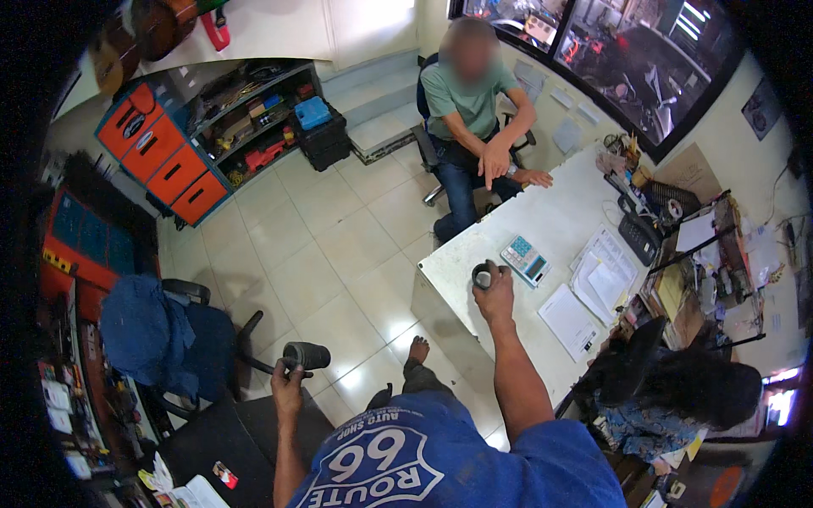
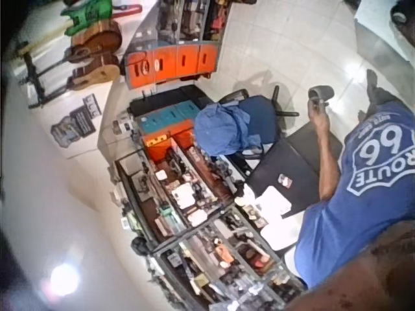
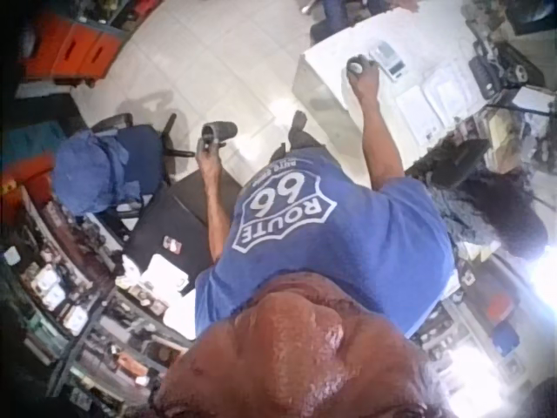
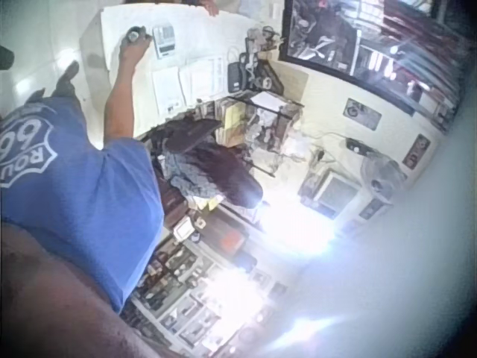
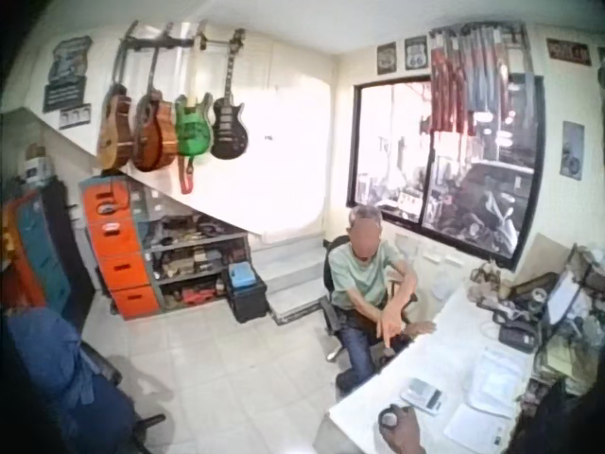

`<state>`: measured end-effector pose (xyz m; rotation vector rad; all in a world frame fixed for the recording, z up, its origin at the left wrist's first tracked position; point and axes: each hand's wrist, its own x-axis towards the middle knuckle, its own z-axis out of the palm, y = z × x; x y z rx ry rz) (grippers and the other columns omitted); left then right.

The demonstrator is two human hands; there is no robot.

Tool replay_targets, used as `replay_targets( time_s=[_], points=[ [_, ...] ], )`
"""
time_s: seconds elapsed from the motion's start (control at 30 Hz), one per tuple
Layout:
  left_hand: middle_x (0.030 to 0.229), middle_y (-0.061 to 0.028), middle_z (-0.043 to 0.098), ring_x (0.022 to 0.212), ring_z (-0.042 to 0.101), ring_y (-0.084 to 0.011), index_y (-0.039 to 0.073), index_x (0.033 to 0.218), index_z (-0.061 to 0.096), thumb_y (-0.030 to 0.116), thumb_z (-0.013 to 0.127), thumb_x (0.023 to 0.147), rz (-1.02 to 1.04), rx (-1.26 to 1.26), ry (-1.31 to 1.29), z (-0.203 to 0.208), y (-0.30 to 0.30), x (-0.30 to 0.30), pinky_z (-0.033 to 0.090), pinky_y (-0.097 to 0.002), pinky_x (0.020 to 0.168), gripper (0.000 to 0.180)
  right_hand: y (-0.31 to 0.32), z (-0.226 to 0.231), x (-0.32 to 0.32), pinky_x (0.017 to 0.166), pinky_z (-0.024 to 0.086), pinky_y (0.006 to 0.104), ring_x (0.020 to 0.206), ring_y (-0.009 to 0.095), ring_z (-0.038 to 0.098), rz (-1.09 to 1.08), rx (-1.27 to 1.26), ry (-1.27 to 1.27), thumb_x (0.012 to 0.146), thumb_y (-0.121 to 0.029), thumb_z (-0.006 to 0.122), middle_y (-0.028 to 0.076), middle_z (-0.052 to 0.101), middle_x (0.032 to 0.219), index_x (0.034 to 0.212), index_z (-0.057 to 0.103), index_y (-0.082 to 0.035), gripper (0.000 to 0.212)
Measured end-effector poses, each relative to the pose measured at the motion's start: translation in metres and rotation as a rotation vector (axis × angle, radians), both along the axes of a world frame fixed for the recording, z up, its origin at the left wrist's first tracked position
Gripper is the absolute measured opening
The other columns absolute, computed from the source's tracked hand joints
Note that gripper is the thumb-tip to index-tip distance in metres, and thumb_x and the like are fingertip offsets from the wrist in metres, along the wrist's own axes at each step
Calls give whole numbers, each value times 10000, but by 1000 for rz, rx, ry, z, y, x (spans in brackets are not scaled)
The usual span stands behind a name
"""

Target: The person picks up a flexible rubber boot and a utility knife, walks to a white van, and attempts to fit the boot into the engine bay. After several attempts, the person removes the boot and walks to an office area to show it to others.

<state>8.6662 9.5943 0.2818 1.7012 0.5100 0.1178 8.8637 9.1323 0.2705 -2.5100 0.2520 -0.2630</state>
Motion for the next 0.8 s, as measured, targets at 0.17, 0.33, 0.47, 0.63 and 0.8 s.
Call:
replay_targets(
  time_s=[0.17,0.33,0.47,0.63,0.8],
  points=[
    [993,-121,656,840,690,-197,-45,1112,598,40,660,975,-103,54,85,5,-29,64,569,-349,765,173,2,-28,18,1084,493,438,1238,401,573,-20,210,125,676,-86,861,221,506,1331,1531,433,-69,957],
    [984,-131,670,839,702,-205,-52,1117,579,17,626,988,-208,-23,98,15,-57,132,568,-338,755,153,-4,-32,-4,1110,474,436,1319,423,505,-132,356,338,625,-104,945,263,448,1433,1637,182,-81,1268],
    [1013,-133,671,848,695,-199,-57,1115,581,16,627,986,-254,-86,90,10,-76,185,586,-338,766,155,9,-33,-6,1104,445,476,1335,419,495,13,149,167,603,-157,942,248,444,1479,1602,329,-132,1172],
    [996,-118,658,865,699,-215,-33,1099,579,38,621,992,-541,-78,160,-7,-97,253,604,-348,780,135,39,-38,34,1094,407,519,1314,407,498,119,-56,150,643,-173,882,198,520,1454,1451,561,-269,875],
    [999,-126,671,842,725,-213,-40,1131,587,30,621,993,-717,-27,176,-14,-90,312,580,-354,762,159,43,-28,61,1049,463,501,1240,429,558,-78,-50,391,705,-165,859,182,582,1375,1376,590,-172,723]
  ],
)
